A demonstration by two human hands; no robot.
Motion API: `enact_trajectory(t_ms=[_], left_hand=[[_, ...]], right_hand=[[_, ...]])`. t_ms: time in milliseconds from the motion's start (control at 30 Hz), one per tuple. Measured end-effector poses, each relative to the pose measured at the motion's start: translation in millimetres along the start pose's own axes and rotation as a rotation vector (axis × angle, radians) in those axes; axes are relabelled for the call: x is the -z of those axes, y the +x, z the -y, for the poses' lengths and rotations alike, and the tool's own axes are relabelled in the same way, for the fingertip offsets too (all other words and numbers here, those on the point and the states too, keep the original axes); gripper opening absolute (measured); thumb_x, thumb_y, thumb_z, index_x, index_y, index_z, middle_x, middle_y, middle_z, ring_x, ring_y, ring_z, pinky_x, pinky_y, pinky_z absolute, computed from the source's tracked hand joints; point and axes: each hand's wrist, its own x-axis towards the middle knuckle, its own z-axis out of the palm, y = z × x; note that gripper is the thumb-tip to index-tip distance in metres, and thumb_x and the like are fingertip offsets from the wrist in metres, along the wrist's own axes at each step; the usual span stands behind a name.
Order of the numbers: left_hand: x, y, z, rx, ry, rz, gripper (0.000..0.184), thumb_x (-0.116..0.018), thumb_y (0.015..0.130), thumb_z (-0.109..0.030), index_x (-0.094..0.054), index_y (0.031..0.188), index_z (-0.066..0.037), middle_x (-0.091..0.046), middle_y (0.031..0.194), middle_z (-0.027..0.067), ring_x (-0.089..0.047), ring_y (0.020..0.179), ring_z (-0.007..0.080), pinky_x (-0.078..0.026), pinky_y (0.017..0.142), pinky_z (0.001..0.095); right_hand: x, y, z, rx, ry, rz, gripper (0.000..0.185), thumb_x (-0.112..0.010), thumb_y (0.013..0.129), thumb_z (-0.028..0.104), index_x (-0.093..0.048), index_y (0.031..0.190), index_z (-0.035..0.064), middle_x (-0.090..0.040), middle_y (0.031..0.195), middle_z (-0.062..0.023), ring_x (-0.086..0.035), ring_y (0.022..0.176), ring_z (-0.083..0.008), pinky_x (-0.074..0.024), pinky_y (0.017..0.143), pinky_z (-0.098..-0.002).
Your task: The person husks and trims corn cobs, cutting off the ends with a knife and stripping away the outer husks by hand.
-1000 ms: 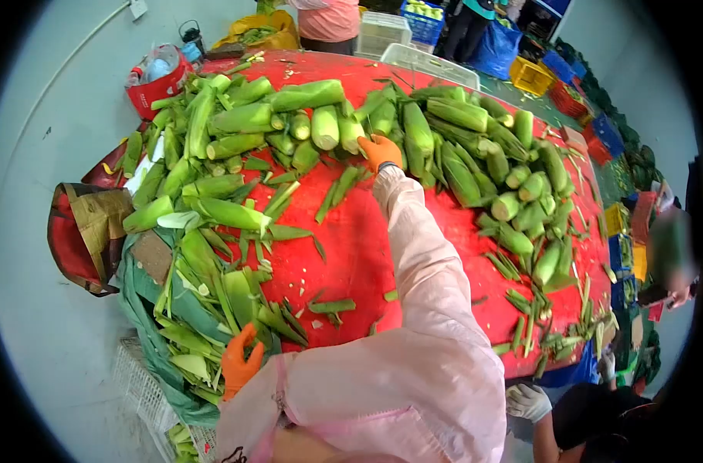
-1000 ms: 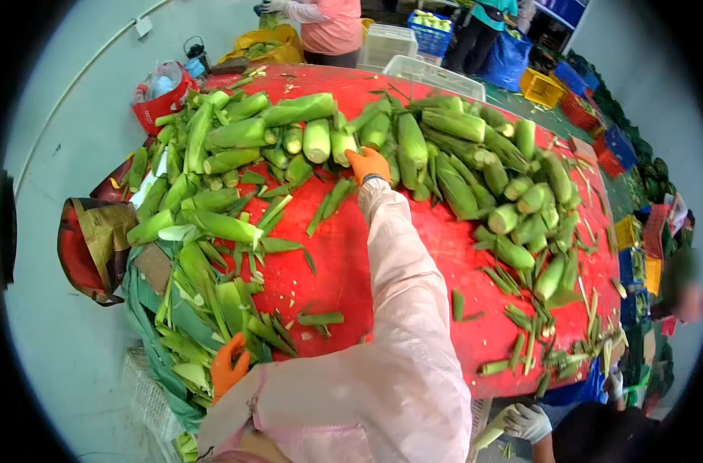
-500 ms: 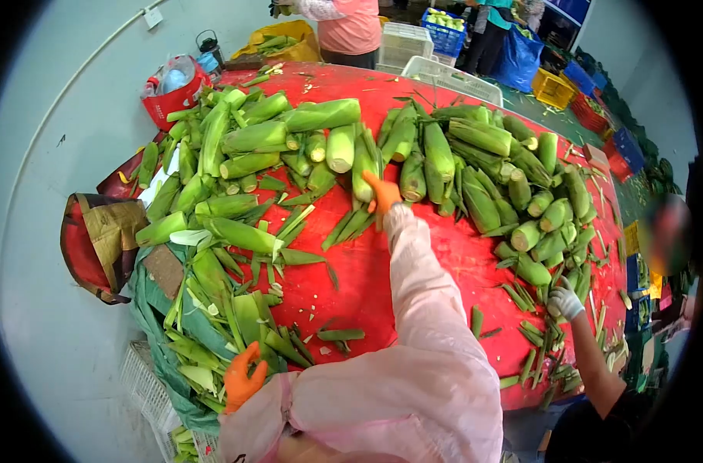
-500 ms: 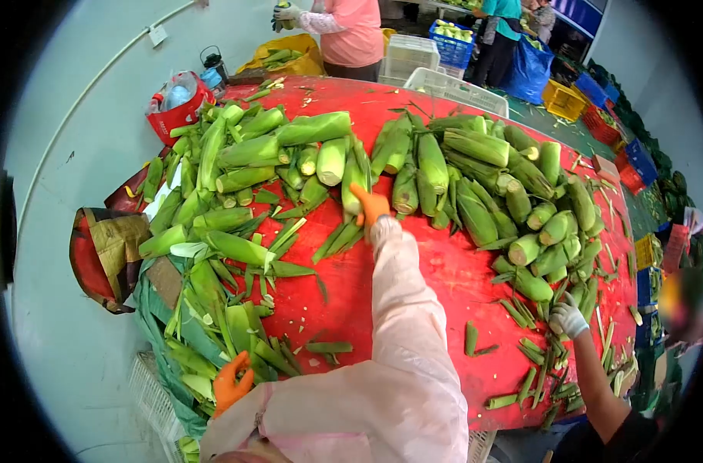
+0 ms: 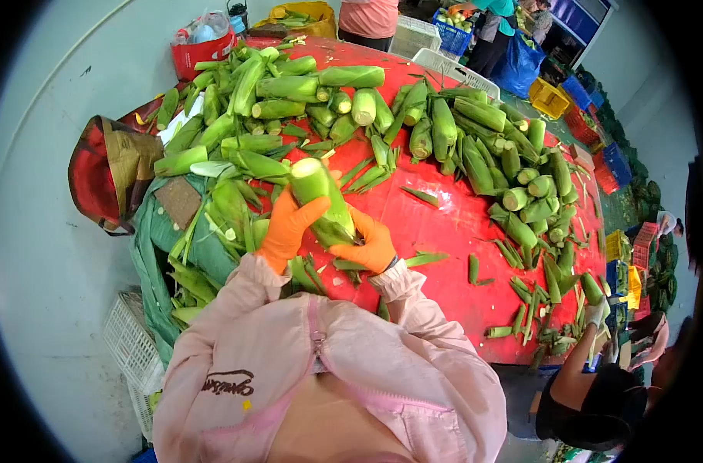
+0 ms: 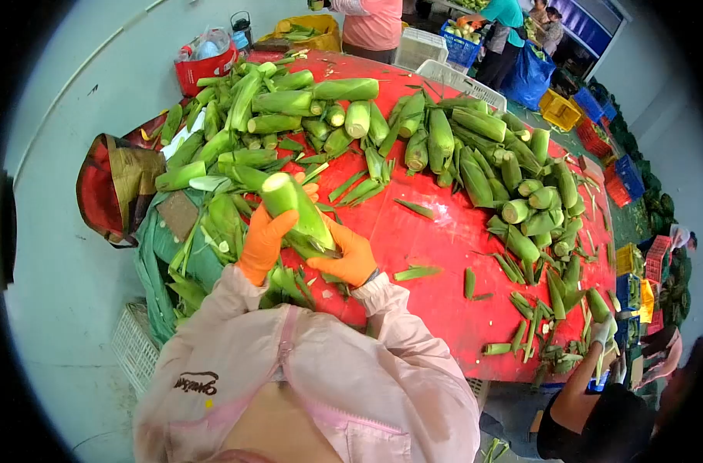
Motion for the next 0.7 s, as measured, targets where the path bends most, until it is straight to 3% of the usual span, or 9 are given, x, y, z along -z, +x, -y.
enact_trajectory(t_ms=[67, 167, 233, 267, 367, 500, 533, 567, 700], left_hand=[[2, -15, -4, 0.007, -0.038, -0.004, 0.071, -0.072, 0.085, -0.019, -0.037, 0.144, 0.001, -0.051, 0.138, 0.012, -0.051, 0.123, 0.02, -0.038, 0.106, 0.0336], [7, -38, 3, -0.081, 0.163, -0.017, 0.075, -0.08, 0.078, -0.016, -0.042, 0.141, -0.001, -0.059, 0.125, 0.0084, -0.057, 0.112, 0.0172, -0.045, 0.097, 0.0306], [15, -50, 11, -0.153, 0.405, -0.016, 0.078, -0.082, 0.076, -0.021, -0.043, 0.141, -0.002, -0.06, 0.124, 0.0099, -0.057, 0.111, 0.0157, -0.045, 0.095, 0.0294], [18, -55, 16, -0.155, 0.395, -0.013, 0.078, -0.083, 0.074, -0.021, -0.045, 0.14, -0.003, -0.06, 0.126, 0.0117, -0.059, 0.111, 0.0172, -0.047, 0.095, 0.0302], [28, -72, 23, -0.181, 0.421, -0.048, 0.077, -0.084, 0.073, -0.02, -0.047, 0.138, -0.003, -0.059, 0.13, 0.013, -0.058, 0.115, 0.0202, -0.046, 0.097, 0.0316], [35, -88, 15, -0.218, 0.645, 0.015, 0.077, -0.084, 0.066, -0.01, -0.05, 0.135, -0.002, -0.057, 0.133, 0.0151, -0.055, 0.122, 0.0234, -0.043, 0.102, 0.0336], [36, -92, 20, -0.224, 0.579, 0.02, 0.075, -0.081, 0.066, -0.006, -0.05, 0.133, 0.001, -0.057, 0.132, 0.0155, -0.055, 0.122, 0.024, -0.042, 0.104, 0.0341], [37, -95, 26, -0.179, 0.468, 0.02, 0.072, -0.08, 0.066, -0.003, -0.051, 0.132, 0.002, -0.057, 0.131, 0.0155, -0.055, 0.121, 0.0238, -0.043, 0.103, 0.0336], [35, -108, 28, -0.131, 0.55, -0.014, 0.075, -0.081, 0.066, -0.006, -0.05, 0.134, 0.002, -0.06, 0.125, 0.0162, -0.059, 0.112, 0.0247, -0.046, 0.096, 0.0342]], right_hand=[[-11, -9, 16, -0.048, 0.04, -0.111, 0.068, -0.075, 0.079, 0.005, -0.046, 0.141, 0.0003, -0.059, 0.13, -0.0069, -0.055, 0.118, -0.016, -0.045, 0.096, -0.0301], [-32, -12, 53, -0.142, 0.078, -0.382, 0.042, -0.073, 0.084, 0.011, -0.061, 0.122, -0.001, -0.067, 0.113, -0.0065, -0.064, 0.095, -0.0119, -0.0511, 0.073, -0.0234], [-48, -17, 75, -0.361, -0.024, -0.281, 0.024, -0.071, 0.087, 0.019, -0.067, 0.101, 0.0001, -0.07, 0.088, -0.004, -0.063, 0.071, -0.0077, -0.0449, 0.053, -0.0213], [-59, -16, 72, -0.315, -0.057, -0.302, 0.022, -0.07, 0.087, 0.024, -0.065, 0.09, 0.0018, -0.066, 0.07, -0.0032, -0.056, 0.057, -0.0071, -0.0393, 0.045, -0.0213], [-70, -21, 76, -0.431, -0.003, -0.268, 0.022, -0.071, 0.086, 0.024, -0.065, 0.089, 0.0024, -0.065, 0.069, -0.0053, -0.056, 0.054, -0.0086, -0.0402, 0.045, -0.0218], [-81, -38, 55, -0.417, -0.016, -0.278, 0.025, -0.068, 0.087, 0.029, -0.066, 0.085, 0.0033, -0.065, 0.066, -0.0055, -0.057, 0.05, -0.011, -0.0423, 0.045, -0.0237], [-85, -42, 55, -0.431, -0.071, -0.295, 0.025, -0.067, 0.087, 0.027, -0.067, 0.085, 0.0029, -0.065, 0.066, -0.006, -0.059, 0.052, -0.0118, -0.0439, 0.046, -0.0244], [-90, -43, 54, -0.444, -0.124, -0.32, 0.024, -0.065, 0.087, 0.026, -0.067, 0.086, 0.0026, -0.065, 0.066, -0.0065, -0.06, 0.053, -0.0126, -0.0454, 0.047, -0.0251], [-101, -47, 60, -0.495, -0.18, -0.363, 0.022, -0.06, 0.087, 0.022, -0.066, 0.085, 0.0006, -0.065, 0.065, -0.0092, -0.061, 0.054, -0.0152, -0.0476, 0.048, -0.0282]])
